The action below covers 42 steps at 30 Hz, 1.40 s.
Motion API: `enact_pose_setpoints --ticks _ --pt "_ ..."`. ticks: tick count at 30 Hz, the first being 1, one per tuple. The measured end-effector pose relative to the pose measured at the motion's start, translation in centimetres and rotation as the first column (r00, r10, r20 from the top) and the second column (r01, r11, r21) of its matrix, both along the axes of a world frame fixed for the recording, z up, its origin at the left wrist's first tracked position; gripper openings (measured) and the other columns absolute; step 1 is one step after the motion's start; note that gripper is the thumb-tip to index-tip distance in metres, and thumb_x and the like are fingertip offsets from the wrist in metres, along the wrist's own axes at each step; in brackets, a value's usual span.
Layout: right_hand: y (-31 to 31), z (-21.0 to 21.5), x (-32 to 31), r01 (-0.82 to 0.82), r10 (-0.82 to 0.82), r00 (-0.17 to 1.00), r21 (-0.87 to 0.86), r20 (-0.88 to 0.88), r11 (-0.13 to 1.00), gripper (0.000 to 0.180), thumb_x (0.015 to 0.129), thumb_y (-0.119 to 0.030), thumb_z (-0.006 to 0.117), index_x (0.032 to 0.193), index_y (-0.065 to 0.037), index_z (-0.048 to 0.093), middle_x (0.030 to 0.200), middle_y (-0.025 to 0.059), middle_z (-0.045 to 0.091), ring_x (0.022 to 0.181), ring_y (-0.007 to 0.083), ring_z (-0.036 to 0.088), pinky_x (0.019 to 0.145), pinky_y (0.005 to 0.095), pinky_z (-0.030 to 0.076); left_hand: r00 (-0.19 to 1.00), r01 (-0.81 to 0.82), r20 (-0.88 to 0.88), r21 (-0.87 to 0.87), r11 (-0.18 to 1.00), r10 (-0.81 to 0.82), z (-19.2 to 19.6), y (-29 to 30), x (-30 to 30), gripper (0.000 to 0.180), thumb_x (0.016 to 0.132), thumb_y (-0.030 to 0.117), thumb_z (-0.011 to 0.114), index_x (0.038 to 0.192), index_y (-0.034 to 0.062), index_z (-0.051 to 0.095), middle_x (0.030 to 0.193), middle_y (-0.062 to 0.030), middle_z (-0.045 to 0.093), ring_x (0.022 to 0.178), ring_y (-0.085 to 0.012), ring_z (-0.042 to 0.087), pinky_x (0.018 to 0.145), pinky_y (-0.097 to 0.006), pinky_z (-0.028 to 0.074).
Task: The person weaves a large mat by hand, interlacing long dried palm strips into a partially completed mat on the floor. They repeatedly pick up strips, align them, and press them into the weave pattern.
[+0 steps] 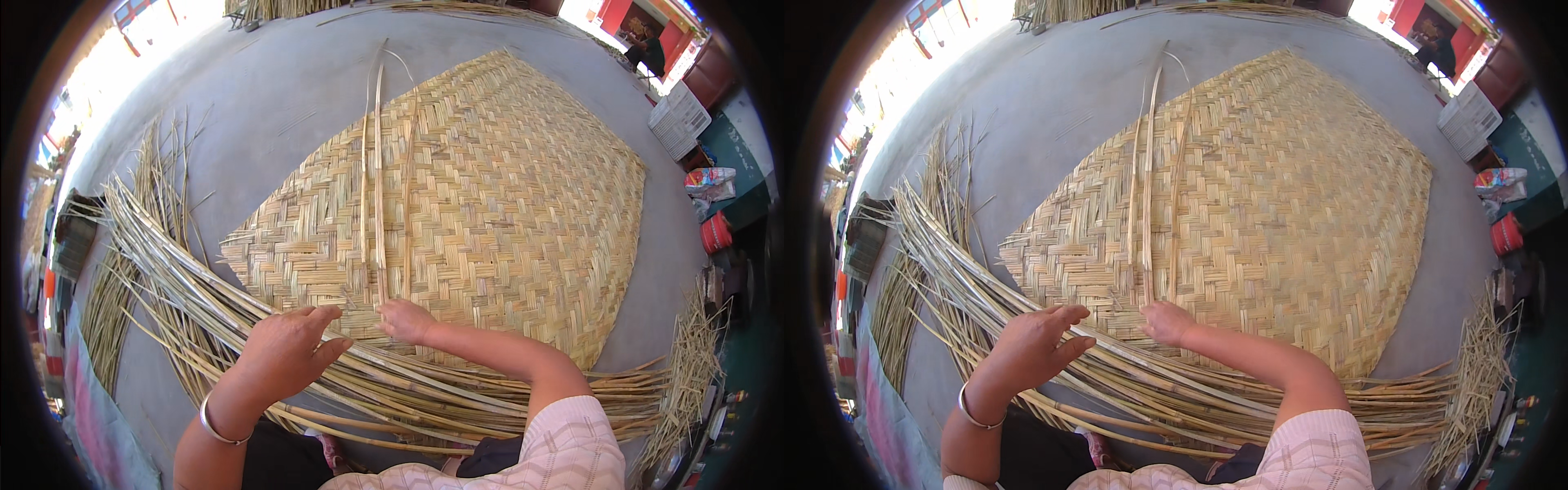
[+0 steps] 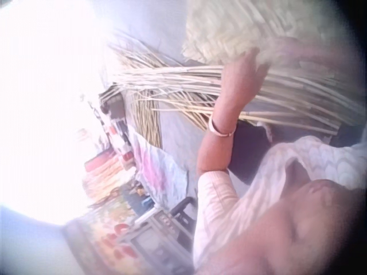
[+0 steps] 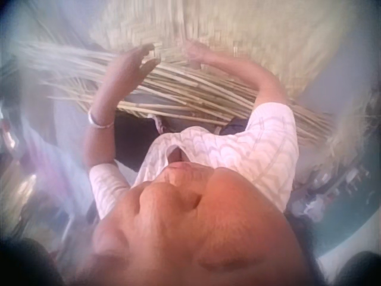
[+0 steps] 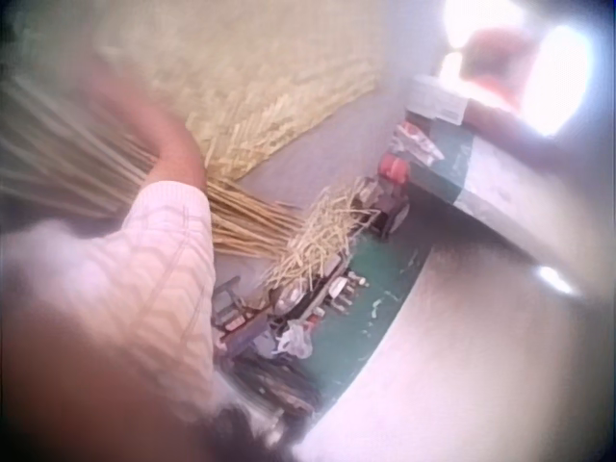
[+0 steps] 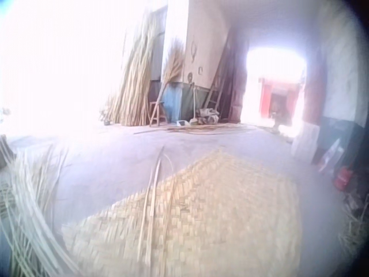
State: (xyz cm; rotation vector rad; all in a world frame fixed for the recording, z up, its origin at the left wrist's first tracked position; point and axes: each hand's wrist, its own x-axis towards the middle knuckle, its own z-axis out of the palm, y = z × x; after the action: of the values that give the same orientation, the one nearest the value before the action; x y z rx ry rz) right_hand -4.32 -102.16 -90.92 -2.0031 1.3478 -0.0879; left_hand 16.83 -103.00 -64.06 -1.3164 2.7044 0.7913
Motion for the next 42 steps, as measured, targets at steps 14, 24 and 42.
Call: enact_pose_setpoints --ticks 14,24,42 --pt "18.9 2.9 -1.6 0.099 -0.099 0.995 -0.027 -0.001 0.995 0.071 0.08 -0.043 0.068 0.129 0.003 0.043 0.121 0.0229 0.055 0.113 0.0393 0.051 0.097 0.0449 0.041 0.958 -0.068 0.272 -0.092 0.993 0.091 -17.4 -4.2 7.9 0.052 0.095 0.045 0.05 0.125 0.0038 0.057 0.124 -0.0139 0.058 0.122 -0.0269 0.049 0.104 -0.042 0.035" --pt "20.5 3.2 -1.3 0.046 -0.044 0.999 -0.102 0.02 0.994 0.068 0.079 -0.045 0.069 0.125 -0.001 0.047 0.118 0.0202 0.057 0.109 0.0373 0.052 0.096 0.0443 0.041 0.92 0.083 0.388 -0.058 0.995 -0.054 -21.5 2.1 12.6 0.06 0.092 0.059 0.043 0.092 0.0045 0.067 0.088 -0.0108 0.066 0.093 -0.0275 0.059 0.091 -0.041 0.037" --pt "21.5 4.2 -3.8 0.054 -0.074 0.994 -0.232 -0.078 0.971 0.038 0.08 -0.023 0.067 0.111 -0.003 0.058 0.097 0.0176 0.061 0.09 0.0358 0.056 0.08 0.0424 0.047 0.99 0.02 0.142 -0.261 0.965 0.018 -20.1 4.3 14.9 0.039 0.089 0.039 0.059 0.111 0.0073 0.061 0.112 -0.0094 0.061 0.115 -0.0266 0.052 0.102 -0.041 0.033"
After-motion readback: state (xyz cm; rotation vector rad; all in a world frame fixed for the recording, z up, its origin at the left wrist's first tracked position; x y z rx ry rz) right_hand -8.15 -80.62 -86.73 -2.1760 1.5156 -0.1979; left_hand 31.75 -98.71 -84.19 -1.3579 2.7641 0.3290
